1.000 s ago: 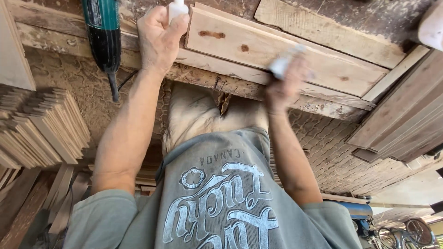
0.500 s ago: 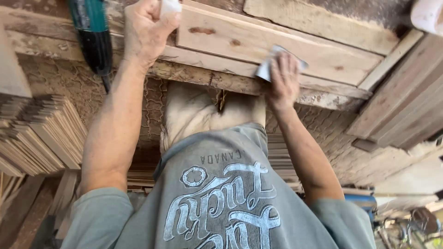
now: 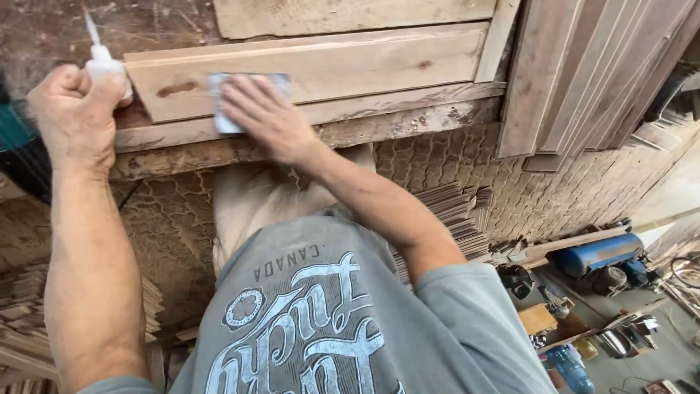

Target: Applying glue to wooden planks and then using an angle grinder with a sanding disc to sand the surfaces.

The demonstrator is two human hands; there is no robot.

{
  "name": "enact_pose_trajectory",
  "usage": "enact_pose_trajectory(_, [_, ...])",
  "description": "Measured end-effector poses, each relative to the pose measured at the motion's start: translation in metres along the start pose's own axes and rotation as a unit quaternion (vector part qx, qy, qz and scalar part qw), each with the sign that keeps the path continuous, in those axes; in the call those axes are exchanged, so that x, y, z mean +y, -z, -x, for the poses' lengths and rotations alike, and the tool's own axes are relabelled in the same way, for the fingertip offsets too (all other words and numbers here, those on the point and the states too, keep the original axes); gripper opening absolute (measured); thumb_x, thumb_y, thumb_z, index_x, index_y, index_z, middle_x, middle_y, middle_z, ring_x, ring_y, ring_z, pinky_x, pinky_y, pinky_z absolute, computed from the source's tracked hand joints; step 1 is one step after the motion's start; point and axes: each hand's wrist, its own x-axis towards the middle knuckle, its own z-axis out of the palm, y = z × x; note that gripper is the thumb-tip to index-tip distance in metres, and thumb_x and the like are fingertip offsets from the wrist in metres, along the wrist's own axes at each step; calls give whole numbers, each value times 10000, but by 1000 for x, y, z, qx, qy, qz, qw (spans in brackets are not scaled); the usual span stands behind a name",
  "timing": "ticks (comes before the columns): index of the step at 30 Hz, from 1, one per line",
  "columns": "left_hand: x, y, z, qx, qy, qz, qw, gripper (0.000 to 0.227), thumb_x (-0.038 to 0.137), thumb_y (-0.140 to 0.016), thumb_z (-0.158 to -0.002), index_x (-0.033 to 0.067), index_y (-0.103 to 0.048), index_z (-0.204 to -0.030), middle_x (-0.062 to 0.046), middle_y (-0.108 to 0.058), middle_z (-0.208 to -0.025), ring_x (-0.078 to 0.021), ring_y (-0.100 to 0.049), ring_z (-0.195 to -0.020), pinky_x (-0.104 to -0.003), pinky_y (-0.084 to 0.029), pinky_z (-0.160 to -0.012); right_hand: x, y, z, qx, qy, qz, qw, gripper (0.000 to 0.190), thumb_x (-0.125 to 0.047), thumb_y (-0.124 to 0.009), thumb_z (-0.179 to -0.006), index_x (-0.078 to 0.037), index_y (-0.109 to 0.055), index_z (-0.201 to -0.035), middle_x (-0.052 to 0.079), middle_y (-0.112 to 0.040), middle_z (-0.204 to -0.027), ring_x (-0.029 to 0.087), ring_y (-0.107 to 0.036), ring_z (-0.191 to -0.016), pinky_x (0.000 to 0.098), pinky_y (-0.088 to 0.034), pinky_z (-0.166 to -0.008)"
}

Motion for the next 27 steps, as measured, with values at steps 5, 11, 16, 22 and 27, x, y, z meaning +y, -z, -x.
enact_pose_trajectory(5, [-8,-4,3,16,-27,-5,999,329,36,-789,-1160,125,-540,-963,-36,-638,-1002,-120,-664,-877,-248,-647,-854,114,11,121,352,-82,55,931,611,-35,-764,-951,-127,-461,-1473,77,-509,-1478,217,-560,-1294,386,-495,-1116])
enact_pose_trajectory(11, [-10,-34,12,145,-86,1,986,322,151,-853,-1121,127,-557,-996,-86,-681,-1064,-162,-713,-923,-294,-686,-803,182,-24,180,408,-267,96,868,453,-247,-716,-1026,-109,-571,-1433,124,-485,-1535,323,-502,-1447,467,-415,-1257])
enact_pose_trajectory(16, [24,-129,56,218,-79,84,969,295,-6,-777,-1080,112,-547,-938,-134,-710,-1021,-184,-733,-807,-283,-692,-710,96,-49,123,219,-40,55,973,704,13,-607,-967,-157,-375,-1610,67,-130,-1703,238,-79,-1586,481,-4,-1322])
enact_pose_trajectory(22, [52,-273,92,57,-102,-105,987,132,143,-766,-1029,66,-691,-952,-16,-603,-772,-98,-486,-612,-251,-425,-473,184,-6,185,356,-57,0,933,746,35,-816,-927,-168,-420,-1525,82,-440,-1591,286,-506,-1457,437,-555,-1185])
enact_pose_trajectory(27, [70,-344,99,-52,-108,-177,977,173,173,-723,-868,25,-773,-941,-2,-621,-658,-101,-469,-533,-259,-345,-443,246,71,264,396,-100,24,913,358,143,-591,-944,6,-724,-1247,184,-743,-1255,325,-693,-1228,418,-549,-1087])
